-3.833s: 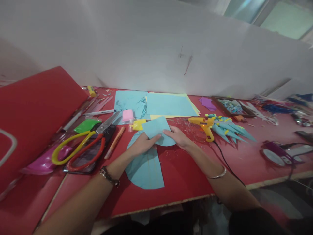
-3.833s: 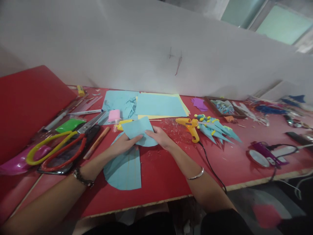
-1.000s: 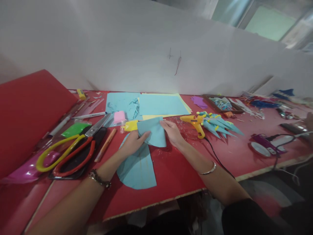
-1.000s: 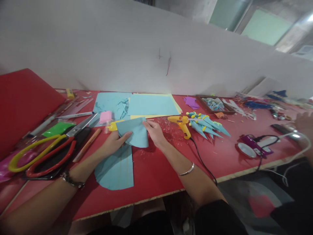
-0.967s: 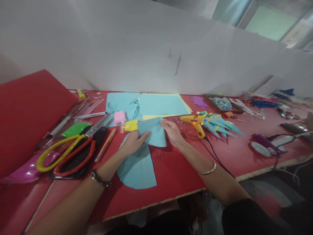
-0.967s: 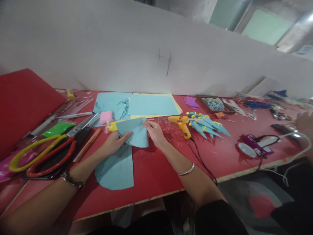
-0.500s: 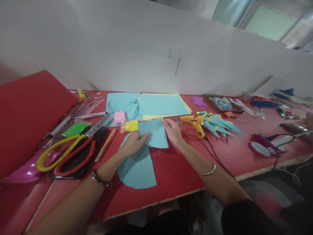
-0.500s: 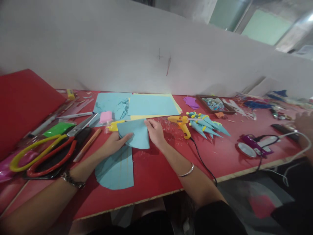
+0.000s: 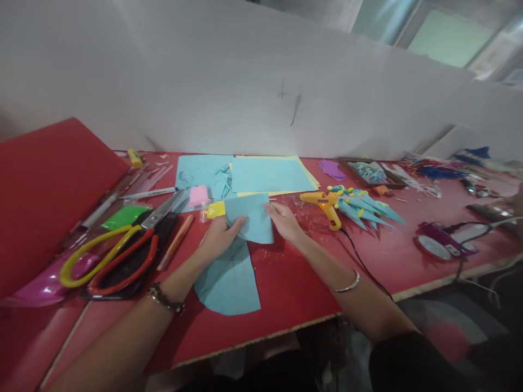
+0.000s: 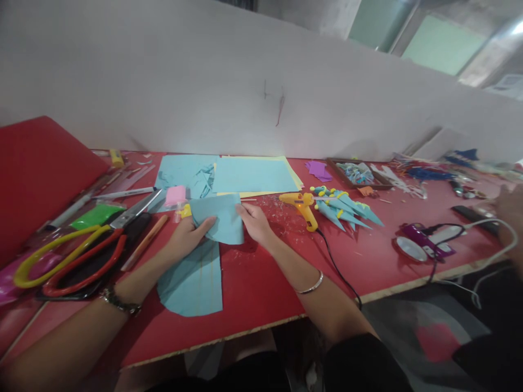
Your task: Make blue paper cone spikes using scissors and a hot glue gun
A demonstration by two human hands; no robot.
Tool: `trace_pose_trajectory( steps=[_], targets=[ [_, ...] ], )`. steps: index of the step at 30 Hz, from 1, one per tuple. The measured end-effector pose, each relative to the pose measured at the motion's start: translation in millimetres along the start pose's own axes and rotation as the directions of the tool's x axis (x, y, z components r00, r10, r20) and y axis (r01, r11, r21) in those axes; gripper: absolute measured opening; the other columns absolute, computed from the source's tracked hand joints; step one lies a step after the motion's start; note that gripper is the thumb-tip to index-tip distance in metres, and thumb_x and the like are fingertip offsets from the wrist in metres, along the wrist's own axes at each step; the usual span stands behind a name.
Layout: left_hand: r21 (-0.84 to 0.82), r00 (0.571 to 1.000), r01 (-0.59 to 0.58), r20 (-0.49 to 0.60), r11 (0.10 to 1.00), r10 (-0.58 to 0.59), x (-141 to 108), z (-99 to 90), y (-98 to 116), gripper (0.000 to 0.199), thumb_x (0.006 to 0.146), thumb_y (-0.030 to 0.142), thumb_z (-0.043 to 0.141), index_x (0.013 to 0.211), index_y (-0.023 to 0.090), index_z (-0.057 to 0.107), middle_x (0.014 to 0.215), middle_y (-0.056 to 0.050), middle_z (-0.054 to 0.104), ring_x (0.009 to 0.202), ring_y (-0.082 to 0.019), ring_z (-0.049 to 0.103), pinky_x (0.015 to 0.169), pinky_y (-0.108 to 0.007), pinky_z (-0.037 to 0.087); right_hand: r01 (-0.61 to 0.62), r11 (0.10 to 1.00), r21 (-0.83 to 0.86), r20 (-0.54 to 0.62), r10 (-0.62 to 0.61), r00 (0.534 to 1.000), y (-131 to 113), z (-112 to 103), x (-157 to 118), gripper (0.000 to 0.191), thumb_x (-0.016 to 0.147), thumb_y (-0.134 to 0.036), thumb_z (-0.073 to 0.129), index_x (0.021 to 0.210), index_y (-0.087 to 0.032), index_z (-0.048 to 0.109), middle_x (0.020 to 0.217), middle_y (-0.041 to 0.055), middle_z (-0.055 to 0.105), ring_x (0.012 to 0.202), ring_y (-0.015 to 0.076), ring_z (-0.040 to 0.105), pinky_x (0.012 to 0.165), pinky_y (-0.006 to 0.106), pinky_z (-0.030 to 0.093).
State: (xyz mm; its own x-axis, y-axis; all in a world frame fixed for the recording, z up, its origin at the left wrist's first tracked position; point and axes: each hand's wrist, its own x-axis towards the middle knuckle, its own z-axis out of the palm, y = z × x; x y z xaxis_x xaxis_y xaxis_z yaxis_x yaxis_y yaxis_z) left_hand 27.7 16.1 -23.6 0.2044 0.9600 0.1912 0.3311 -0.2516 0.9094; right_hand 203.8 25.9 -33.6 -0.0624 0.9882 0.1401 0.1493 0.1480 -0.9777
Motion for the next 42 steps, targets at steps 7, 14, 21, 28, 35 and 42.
trace_pose_trajectory(
  steps=[7, 14, 21, 28, 35, 42],
  targets=[
    [-0.115, 0.998, 0.042, -0.037, 0.993, -0.046, 5.1, -11.9, -1.8, 0.039, 0.071, 0.055, 0.049, 0.061, 0.018, 0.052, 0.057, 0.001, 0.053, 0.057, -0.014, 0.047, 0.052, -0.025, 0.039, -0.124, 0.981, 0.147, 0.118, 0.107, 0.987, -7.8, -4.1, -4.1, 0.05, 0.062, -0.068, 0.059, 0.066, -0.018, 0.054, 0.056, -0.0034, 0.048, 0.052, 0.0096, 0.041, 0.05, 0.022, 0.034],
    [-0.071, 0.967, 0.001, 0.255, 0.998, 0.017, 6.3, -15.7, 0.8, 0.051, 0.08, 0.059, 0.025, 0.063, 0.018, 0.051, 0.055, 0.001, 0.047, 0.051, -0.012, 0.045, 0.048, -0.024, 0.037, -0.094, 0.995, -0.026, 0.557, 0.093, 0.825, -19.9, -6.8, -11.9, 0.051, 0.067, -0.066, 0.057, 0.059, -0.016, 0.049, 0.054, -0.005, 0.04, 0.049, 0.0063, 0.034, 0.046, 0.021, 0.026],
    [0.092, 0.873, -0.158, 0.478, 0.983, 0.096, -1.2, -8.0, 4.8, 0.041, 0.074, 0.051, 0.049, 0.049, 0.018, 0.043, 0.049, 0.006, 0.034, 0.049, -0.009, 0.033, 0.046, -0.021, 0.025, 0.203, 0.956, -0.211, 0.682, -0.005, 0.731, -20.9, -3.7, -13.7, 0.041, 0.078, -0.051, 0.047, 0.055, -0.018, 0.042, 0.053, -0.0052, 0.029, 0.051, 0.0076, 0.027, 0.048, 0.023, 0.023],
    [0.177, 0.891, -0.249, 0.428, 0.952, 0.153, 1.0, -8.0, 3.5, 0.038, 0.078, 0.045, 0.042, 0.051, 0.019, 0.037, 0.05, 0.005, 0.032, 0.051, -0.01, 0.033, 0.047, -0.022, 0.023, 0.347, 0.892, -0.29, 0.637, -0.091, 0.766, -18.7, -3.5, -11.6, 0.033, 0.082, -0.041, 0.041, 0.057, -0.019, 0.04, 0.053, -0.0039, 0.036, 0.053, 0.0095, 0.035, 0.053, 0.023, 0.029],
    [0.236, 0.936, -0.246, 0.31, 0.94, 0.167, 6.3, -20.4, 0.2, 0.038, 0.08, 0.045, 0.034, 0.051, 0.021, 0.026, 0.051, 0.005, 0.026, 0.049, -0.009, 0.029, 0.047, -0.023, 0.022, 0.313, 0.9, -0.302, 0.562, -0.097, 0.822, -17.8, -11.8, -6.3, 0.035, 0.083, -0.045, 0.042, 0.062, -0.018, 0.048, 0.058, -0.0017, 0.044, 0.058, 0.0112, 0.041, 0.056, 0.023, 0.031],
    [0.302, 0.97, -0.21, 0.182, 0.93, 0.161, 8.9, -27.2, 0.1, 0.038, 0.08, 0.045, 0.034, 0.052, 0.021, 0.025, 0.052, 0.004, 0.026, 0.049, -0.009, 0.028, 0.048, -0.024, 0.022, 0.302, 0.895, -0.329, 0.439, -0.138, 0.888, -19.5, -17.3, -4.3, 0.033, 0.084, -0.041, 0.042, 0.065, -0.017, 0.053, 0.06, -0.0015, 0.049, 0.059, 0.0118, 0.044, 0.06, 0.023, 0.032]
  ],
)
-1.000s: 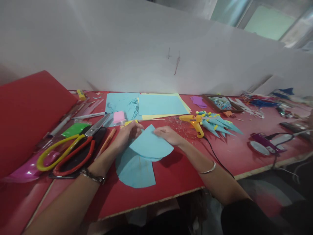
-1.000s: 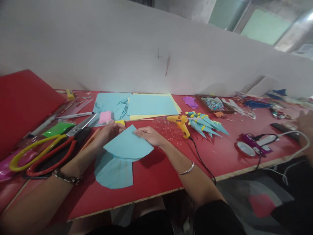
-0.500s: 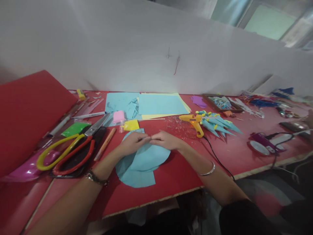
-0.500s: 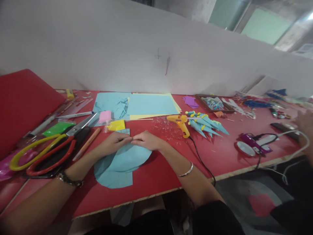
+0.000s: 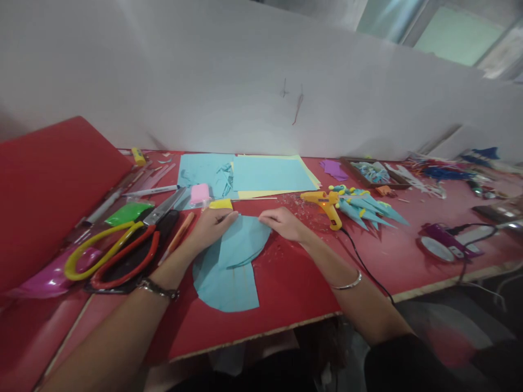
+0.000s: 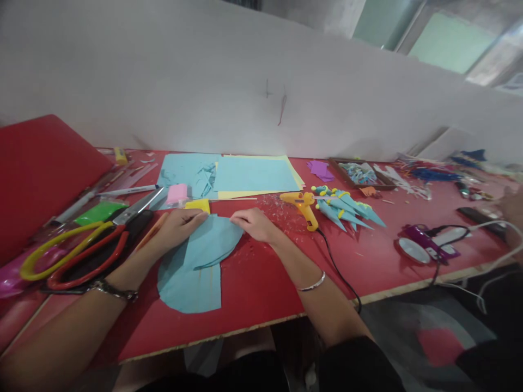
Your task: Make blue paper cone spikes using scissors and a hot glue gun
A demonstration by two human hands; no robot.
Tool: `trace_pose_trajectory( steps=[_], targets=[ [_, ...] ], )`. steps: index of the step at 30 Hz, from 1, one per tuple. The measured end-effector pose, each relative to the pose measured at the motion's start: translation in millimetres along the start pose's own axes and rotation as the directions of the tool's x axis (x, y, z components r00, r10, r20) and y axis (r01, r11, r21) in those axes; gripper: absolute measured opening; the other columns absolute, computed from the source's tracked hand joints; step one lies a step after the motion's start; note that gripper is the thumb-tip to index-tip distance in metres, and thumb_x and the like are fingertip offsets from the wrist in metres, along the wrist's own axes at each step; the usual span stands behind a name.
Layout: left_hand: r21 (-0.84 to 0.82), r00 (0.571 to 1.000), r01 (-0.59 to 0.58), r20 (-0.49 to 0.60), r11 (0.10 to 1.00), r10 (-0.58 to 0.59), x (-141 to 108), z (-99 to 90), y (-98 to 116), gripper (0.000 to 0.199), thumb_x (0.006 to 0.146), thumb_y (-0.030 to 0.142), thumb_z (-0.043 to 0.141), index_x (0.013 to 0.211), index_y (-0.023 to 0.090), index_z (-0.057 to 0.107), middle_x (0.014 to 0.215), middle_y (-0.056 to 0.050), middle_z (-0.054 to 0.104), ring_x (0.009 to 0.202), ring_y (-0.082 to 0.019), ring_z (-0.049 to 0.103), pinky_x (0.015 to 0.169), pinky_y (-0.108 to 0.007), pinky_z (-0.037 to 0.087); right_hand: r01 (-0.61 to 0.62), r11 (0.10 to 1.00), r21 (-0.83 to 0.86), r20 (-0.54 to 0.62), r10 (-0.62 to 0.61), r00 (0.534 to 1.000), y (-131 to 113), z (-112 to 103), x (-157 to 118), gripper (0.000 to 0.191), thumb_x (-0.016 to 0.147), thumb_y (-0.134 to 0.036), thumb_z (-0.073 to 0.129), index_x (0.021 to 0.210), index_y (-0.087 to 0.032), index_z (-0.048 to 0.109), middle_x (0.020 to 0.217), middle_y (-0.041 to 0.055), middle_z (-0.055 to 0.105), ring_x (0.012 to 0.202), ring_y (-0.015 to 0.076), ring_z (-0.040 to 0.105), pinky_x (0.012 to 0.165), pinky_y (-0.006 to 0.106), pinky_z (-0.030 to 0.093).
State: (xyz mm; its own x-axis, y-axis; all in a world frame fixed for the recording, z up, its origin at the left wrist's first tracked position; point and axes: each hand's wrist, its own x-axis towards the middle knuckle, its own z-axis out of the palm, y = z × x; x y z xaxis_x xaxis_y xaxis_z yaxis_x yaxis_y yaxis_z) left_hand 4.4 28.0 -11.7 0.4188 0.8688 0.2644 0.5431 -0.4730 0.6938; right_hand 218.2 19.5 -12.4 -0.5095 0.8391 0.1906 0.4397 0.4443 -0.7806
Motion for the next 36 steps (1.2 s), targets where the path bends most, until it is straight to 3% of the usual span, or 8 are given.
trace_pose_trajectory(
  steps=[7, 11, 14, 17, 23, 29, 33, 36],
  targets=[
    [0.065, 0.999, -0.012, -0.041, 0.998, 0.015, -0.9, 1.5, 1.4, 0.038, 0.081, 0.044, 0.033, 0.051, 0.021, 0.026, 0.048, 0.005, 0.028, 0.048, -0.01, 0.03, 0.049, -0.025, 0.021, -0.025, 0.995, -0.093, -0.142, 0.011, 0.99, 12.6, 0.2, 1.9, 0.038, 0.087, -0.039, 0.039, 0.059, -0.017, 0.053, 0.053, -0.002, 0.047, 0.055, 0.0126, 0.044, 0.057, 0.024, 0.032],
    [0.106, 0.997, -0.045, -0.051, 0.993, 0.051, -2.9, 9.8, 8.2, 0.036, 0.083, 0.039, 0.035, 0.052, 0.021, 0.029, 0.047, 0.004, 0.034, 0.048, -0.011, 0.034, 0.05, -0.026, 0.022, 0.092, 0.938, -0.333, -0.241, -0.179, 0.954, 11.2, 5.3, 4.5, 0.024, 0.085, -0.025, 0.044, 0.074, -0.017, 0.064, 0.074, 0.0047, 0.064, 0.073, 0.0169, 0.054, 0.072, 0.028, 0.037],
    [0.114, 0.996, -0.086, -0.025, 0.99, 0.089, -5.0, 18.4, 15.9, 0.036, 0.084, 0.038, 0.035, 0.052, 0.021, 0.033, 0.047, 0.004, 0.038, 0.049, -0.012, 0.037, 0.051, -0.025, 0.023, 0.189, 0.853, -0.487, -0.191, -0.315, 0.93, 1.6, 12.4, 5.1, 0.019, 0.08, -0.02, 0.048, 0.081, -0.017, 0.066, 0.081, 0.0069, 0.067, 0.078, 0.0181, 0.055, 0.077, 0.031, 0.036],
    [0.114, 0.992, -0.125, 0.011, 0.986, 0.125, -7.4, 24.8, 21.1, 0.036, 0.085, 0.038, 0.035, 0.054, 0.021, 0.036, 0.048, 0.003, 0.041, 0.049, -0.012, 0.04, 0.051, -0.025, 0.025, 0.206, 0.822, -0.531, -0.145, -0.327, 0.934, -6.6, 19.4, 4.9, 0.017, 0.077, -0.016, 0.048, 0.073, -0.017, 0.064, 0.071, 0.0053, 0.065, 0.069, 0.0168, 0.052, 0.07, 0.03, 0.035],
    [0.15, 0.992, -0.118, -0.02, 0.982, 0.123, -9.2, 25.7, 21.9, 0.036, 0.086, 0.038, 0.036, 0.056, 0.02, 0.04, 0.051, 0.002, 0.046, 0.052, -0.013, 0.043, 0.053, -0.025, 0.025, 0.162, 0.902, -0.401, -0.21, -0.263, 0.942, -1.5, 18.7, 5.2, 0.015, 0.071, -0.016, 0.048, 0.067, -0.018, 0.062, 0.066, 0.0027, 0.063, 0.066, 0.0148, 0.052, 0.068, 0.026, 0.036],
    [0.171, 0.989, -0.057, -0.127, 0.984, 0.08, -7.8, 8.0, 17.5, 0.038, 0.084, 0.039, 0.037, 0.052, 0.02, 0.033, 0.047, 0.004, 0.039, 0.049, -0.011, 0.038, 0.051, -0.025, 0.024, 0.058, 0.987, -0.148, -0.301, -0.1, 0.948, 10.3, 4.4, 4.0, 0.015, 0.069, -0.018, 0.046, 0.064, -0.018, 0.06, 0.065, 0.0004, 0.062, 0.063, 0.0126, 0.053, 0.063, 0.022, 0.038],
    [0.167, 0.979, -0.011, -0.197, 0.986, 0.044, -7.1, -1.6, 7.0, 0.037, 0.083, 0.038, 0.037, 0.051, 0.019, 0.035, 0.048, 0.004, 0.036, 0.049, -0.01, 0.037, 0.051, -0.025, 0.025, -0.004, 0.999, -0.047, -0.412, -0.016, 0.911, 18.4, -0.7, 4.7, 0.01, 0.065, -0.019, 0.048, 0.059, -0.017, 0.055, 0.057, -0.0015, 0.055, 0.055, 0.0111, 0.048, 0.055, 0.022, 0.035],
    [0.161, 0.973, 0.003, -0.229, 0.987, 0.035, -6.5, -1.9, 0.1, 0.037, 0.084, 0.039, 0.036, 0.054, 0.019, 0.041, 0.049, 0.004, 0.039, 0.051, -0.011, 0.038, 0.051, -0.024, 0.028, -0.013, 0.999, 0.037, -0.494, 0.03, 0.869, 21.0, -0.6, 6.6, 0.016, 0.072, -0.027, 0.044, 0.062, -0.018, 0.053, 0.057, -0.0011, 0.053, 0.055, 0.0114, 0.047, 0.055, 0.023, 0.036]
  ],
)
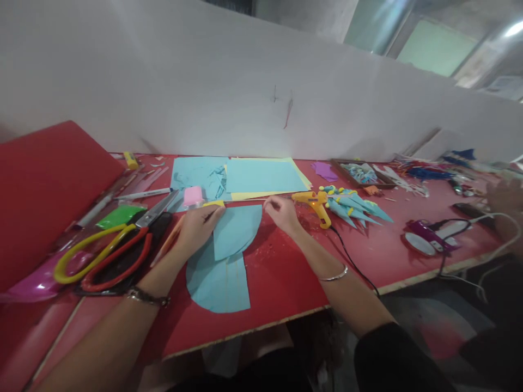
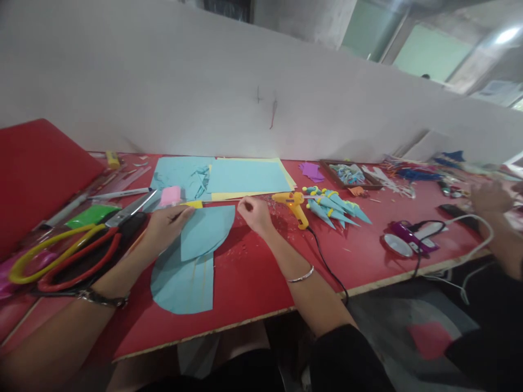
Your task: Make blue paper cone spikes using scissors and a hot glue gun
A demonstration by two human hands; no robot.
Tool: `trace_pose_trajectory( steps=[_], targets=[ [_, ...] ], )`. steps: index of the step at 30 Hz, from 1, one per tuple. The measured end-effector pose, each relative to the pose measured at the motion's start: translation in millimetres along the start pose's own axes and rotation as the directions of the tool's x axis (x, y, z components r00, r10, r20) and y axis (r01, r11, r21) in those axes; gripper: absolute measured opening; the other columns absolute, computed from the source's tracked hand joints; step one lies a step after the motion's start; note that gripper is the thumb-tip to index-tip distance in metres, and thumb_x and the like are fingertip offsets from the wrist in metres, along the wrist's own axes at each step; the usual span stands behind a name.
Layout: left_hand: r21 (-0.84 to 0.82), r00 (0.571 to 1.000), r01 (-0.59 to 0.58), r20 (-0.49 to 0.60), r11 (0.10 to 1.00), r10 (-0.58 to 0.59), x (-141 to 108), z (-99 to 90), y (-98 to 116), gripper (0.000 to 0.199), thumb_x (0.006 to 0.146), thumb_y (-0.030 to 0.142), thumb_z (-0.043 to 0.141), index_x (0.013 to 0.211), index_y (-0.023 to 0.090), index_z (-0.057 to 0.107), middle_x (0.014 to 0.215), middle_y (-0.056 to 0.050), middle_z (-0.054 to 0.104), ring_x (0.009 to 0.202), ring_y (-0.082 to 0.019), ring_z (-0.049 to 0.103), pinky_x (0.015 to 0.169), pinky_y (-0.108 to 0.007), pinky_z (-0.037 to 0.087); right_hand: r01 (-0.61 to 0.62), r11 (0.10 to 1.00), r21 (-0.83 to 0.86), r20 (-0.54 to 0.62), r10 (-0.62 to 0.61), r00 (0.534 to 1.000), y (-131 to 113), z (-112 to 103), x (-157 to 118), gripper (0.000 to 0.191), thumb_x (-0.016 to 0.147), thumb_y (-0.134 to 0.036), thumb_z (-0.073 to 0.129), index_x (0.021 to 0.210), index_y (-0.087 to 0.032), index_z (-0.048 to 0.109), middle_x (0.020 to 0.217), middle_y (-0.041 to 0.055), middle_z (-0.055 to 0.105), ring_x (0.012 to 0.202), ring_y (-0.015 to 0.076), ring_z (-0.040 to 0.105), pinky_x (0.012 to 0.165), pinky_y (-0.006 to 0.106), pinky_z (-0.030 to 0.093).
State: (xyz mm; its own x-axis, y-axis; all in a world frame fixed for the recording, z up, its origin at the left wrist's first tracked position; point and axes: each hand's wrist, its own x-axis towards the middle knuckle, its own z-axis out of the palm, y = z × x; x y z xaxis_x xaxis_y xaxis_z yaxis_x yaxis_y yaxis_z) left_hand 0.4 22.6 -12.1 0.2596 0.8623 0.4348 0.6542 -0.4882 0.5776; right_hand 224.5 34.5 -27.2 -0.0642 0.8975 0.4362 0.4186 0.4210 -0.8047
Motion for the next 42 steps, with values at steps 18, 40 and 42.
trace_pose_trajectory(
  steps=[18, 40, 42],
  targets=[
    [0.336, 0.961, -0.248, 0.2, 0.909, 0.188, -6.1, 14.4, 24.2, 0.022, 0.079, 0.019, 0.044, 0.068, 0.018, 0.063, 0.063, -0.003, 0.065, 0.06, -0.016, 0.055, 0.066, -0.03, 0.036, 0.044, 0.996, 0.083, 0.394, -0.073, 0.916, -21.3, 24.4, -18.1, 0.031, 0.083, -0.041, 0.046, 0.067, -0.016, 0.054, 0.062, -0.0022, 0.048, 0.061, 0.01, 0.042, 0.058, 0.022, 0.031],
    [-0.083, 0.973, -0.021, 0.229, 0.996, 0.039, -0.3, 2.0, -1.1, 0.038, 0.082, 0.048, 0.036, 0.068, 0.019, 0.056, 0.067, -0.001, 0.062, 0.064, -0.016, 0.055, 0.06, -0.025, 0.04, -0.001, 0.998, 0.069, 0.146, -0.01, 0.989, -11.5, 11.9, -6.4, 0.027, 0.081, -0.042, 0.045, 0.076, -0.018, 0.057, 0.073, 0.002, 0.057, 0.07, 0.0151, 0.051, 0.068, 0.027, 0.04],
    [-0.041, 0.961, -0.056, 0.268, 0.998, 0.064, -3.5, 7.3, 7.0, 0.035, 0.081, 0.046, 0.04, 0.065, 0.019, 0.056, 0.063, 0.0, 0.061, 0.061, -0.015, 0.053, 0.058, -0.024, 0.037, 0.116, 0.985, -0.125, 0.086, -0.105, 0.991, -17.7, 12.6, -9.0, 0.023, 0.08, -0.034, 0.047, 0.09, -0.018, 0.061, 0.087, 0.005, 0.061, 0.084, 0.0178, 0.053, 0.081, 0.032, 0.039]
  ],
)
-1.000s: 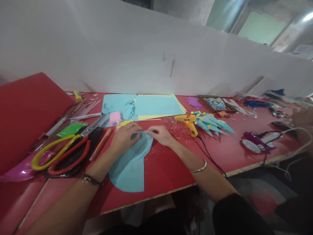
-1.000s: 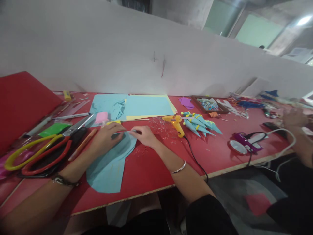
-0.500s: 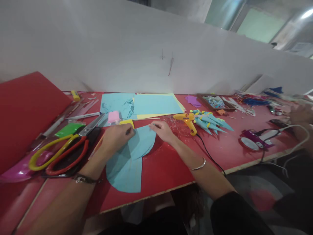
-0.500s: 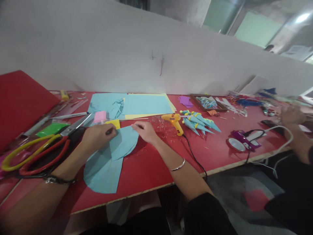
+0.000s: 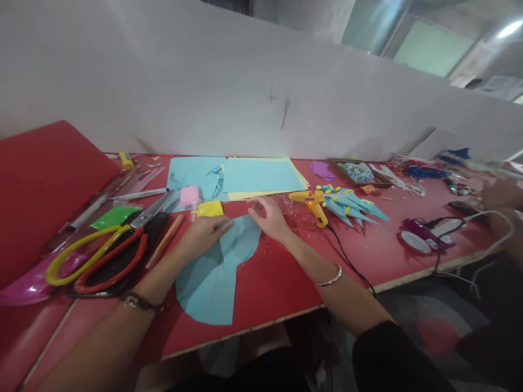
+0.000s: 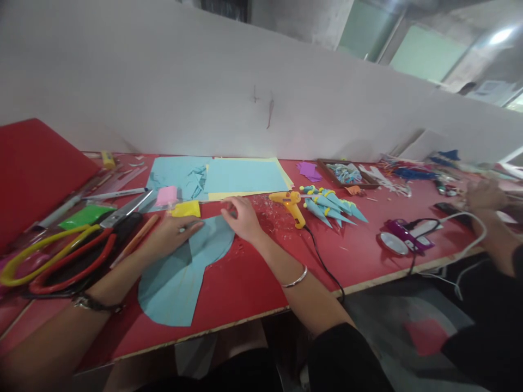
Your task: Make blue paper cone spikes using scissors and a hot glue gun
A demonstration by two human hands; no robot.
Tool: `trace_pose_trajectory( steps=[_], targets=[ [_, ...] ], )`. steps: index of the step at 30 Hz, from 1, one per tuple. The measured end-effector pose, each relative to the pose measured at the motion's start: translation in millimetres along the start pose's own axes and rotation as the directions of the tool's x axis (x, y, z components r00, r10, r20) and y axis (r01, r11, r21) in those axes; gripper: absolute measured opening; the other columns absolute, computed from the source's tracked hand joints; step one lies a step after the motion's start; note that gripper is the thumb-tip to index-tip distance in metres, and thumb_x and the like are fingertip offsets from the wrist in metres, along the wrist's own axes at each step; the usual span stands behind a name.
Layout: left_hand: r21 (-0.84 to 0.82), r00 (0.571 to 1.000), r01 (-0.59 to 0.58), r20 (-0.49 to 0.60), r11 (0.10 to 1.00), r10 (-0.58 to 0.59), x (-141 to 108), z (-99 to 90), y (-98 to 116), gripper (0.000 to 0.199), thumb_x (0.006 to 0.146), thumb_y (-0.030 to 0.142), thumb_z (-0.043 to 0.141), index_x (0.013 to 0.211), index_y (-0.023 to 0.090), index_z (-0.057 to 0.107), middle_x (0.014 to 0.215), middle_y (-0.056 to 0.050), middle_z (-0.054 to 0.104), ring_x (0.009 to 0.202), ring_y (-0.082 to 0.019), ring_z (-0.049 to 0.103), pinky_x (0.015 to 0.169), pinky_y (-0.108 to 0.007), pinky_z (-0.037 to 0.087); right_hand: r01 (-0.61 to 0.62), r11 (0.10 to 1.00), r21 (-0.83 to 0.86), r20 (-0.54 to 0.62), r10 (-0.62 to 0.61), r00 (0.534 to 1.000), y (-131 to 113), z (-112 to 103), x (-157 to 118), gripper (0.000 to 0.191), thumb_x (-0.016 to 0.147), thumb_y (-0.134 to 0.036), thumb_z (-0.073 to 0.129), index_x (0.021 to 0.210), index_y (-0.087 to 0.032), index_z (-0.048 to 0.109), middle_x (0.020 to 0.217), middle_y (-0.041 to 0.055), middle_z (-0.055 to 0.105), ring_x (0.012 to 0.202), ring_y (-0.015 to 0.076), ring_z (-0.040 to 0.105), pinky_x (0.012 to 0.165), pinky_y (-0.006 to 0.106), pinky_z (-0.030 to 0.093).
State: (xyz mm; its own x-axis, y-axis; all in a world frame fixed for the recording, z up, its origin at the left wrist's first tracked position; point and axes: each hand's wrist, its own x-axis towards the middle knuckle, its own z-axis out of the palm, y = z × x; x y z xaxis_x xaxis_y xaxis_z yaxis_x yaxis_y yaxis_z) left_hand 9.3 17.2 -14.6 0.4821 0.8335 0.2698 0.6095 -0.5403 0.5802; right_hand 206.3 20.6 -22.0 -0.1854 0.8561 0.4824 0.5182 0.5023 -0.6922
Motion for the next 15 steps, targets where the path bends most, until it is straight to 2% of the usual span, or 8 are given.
trace_pose_trajectory(
  steps=[2, 5, 7, 9, 11, 15],
  targets=[
    [0.066, 1.0, -0.02, 0.01, 0.998, 0.02, -1.4, 4.2, 6.4, 0.035, 0.083, 0.043, 0.039, 0.061, 0.019, 0.054, 0.057, 0.0, 0.057, 0.057, -0.014, 0.05, 0.055, -0.024, 0.033, 0.102, 0.973, -0.207, 0.019, -0.101, 0.995, -9.3, 0.8, -2.9, 0.023, 0.079, -0.029, 0.051, 0.095, -0.02, 0.063, 0.096, 0.0058, 0.06, 0.094, 0.0195, 0.051, 0.09, 0.036, 0.032],
    [0.127, 1.0, -0.022, -0.012, 0.992, 0.024, -2.7, 7.4, 11.9, 0.038, 0.085, 0.04, 0.037, 0.056, 0.019, 0.049, 0.05, 0.001, 0.049, 0.051, -0.013, 0.045, 0.051, -0.024, 0.028, 0.19, 0.923, -0.335, 0.161, -0.142, 0.977, -19.8, 4.3, -6.7, 0.017, 0.079, -0.024, 0.05, 0.086, -0.021, 0.065, 0.092, 0.0034, 0.062, 0.094, 0.018, 0.052, 0.096, 0.038, 0.023],
    [0.111, 1.0, -0.019, -0.019, 0.994, 0.021, -3.0, 7.8, 12.9, 0.039, 0.086, 0.041, 0.035, 0.057, 0.019, 0.049, 0.05, 0.002, 0.049, 0.051, -0.012, 0.045, 0.051, -0.024, 0.027, 0.202, 0.922, -0.329, 0.219, -0.133, 0.967, -19.8, 6.9, -7.2, 0.015, 0.077, -0.02, 0.048, 0.079, -0.02, 0.062, 0.083, 0.0016, 0.063, 0.085, 0.0157, 0.054, 0.097, 0.037, 0.021],
    [0.083, 1.0, -0.016, -0.016, 0.996, 0.018, -2.9, 7.3, 12.5, 0.041, 0.087, 0.042, 0.034, 0.056, 0.019, 0.05, 0.05, 0.002, 0.05, 0.051, -0.012, 0.046, 0.051, -0.024, 0.028, 0.19, 0.944, -0.269, 0.237, -0.127, 0.963, -14.6, 8.4, -6.2, 0.013, 0.075, -0.019, 0.047, 0.073, -0.019, 0.06, 0.072, -0.0003, 0.062, 0.073, 0.0137, 0.053, 0.091, 0.032, 0.027],
    [0.065, 1.0, -0.009, -0.007, 0.998, 0.01, -2.8, 6.0, 11.5, 0.043, 0.086, 0.042, 0.034, 0.055, 0.019, 0.051, 0.049, 0.002, 0.05, 0.051, -0.012, 0.046, 0.051, -0.024, 0.028, 0.17, 0.965, -0.198, 0.216, -0.127, 0.968, -7.2, 7.9, -4.5, 0.015, 0.074, -0.019, 0.046, 0.068, -0.019, 0.059, 0.066, -0.0011, 0.061, 0.065, 0.0124, 0.051, 0.081, 0.028, 0.033],
    [0.044, 1.0, 0.012, -0.007, 0.999, -0.012, -2.4, 0.7, 9.2, 0.041, 0.085, 0.044, 0.037, 0.057, 0.019, 0.054, 0.048, 0.002, 0.05, 0.05, -0.013, 0.046, 0.052, -0.024, 0.028, 0.138, 0.983, -0.12, 0.165, -0.117, 0.979, 3.8, 1.6, -1.6, 0.017, 0.071, -0.02, 0.046, 0.066, -0.019, 0.062, 0.063, 0.0004, 0.06, 0.061, 0.0125, 0.05, 0.068, 0.024, 0.035]
  ],
)
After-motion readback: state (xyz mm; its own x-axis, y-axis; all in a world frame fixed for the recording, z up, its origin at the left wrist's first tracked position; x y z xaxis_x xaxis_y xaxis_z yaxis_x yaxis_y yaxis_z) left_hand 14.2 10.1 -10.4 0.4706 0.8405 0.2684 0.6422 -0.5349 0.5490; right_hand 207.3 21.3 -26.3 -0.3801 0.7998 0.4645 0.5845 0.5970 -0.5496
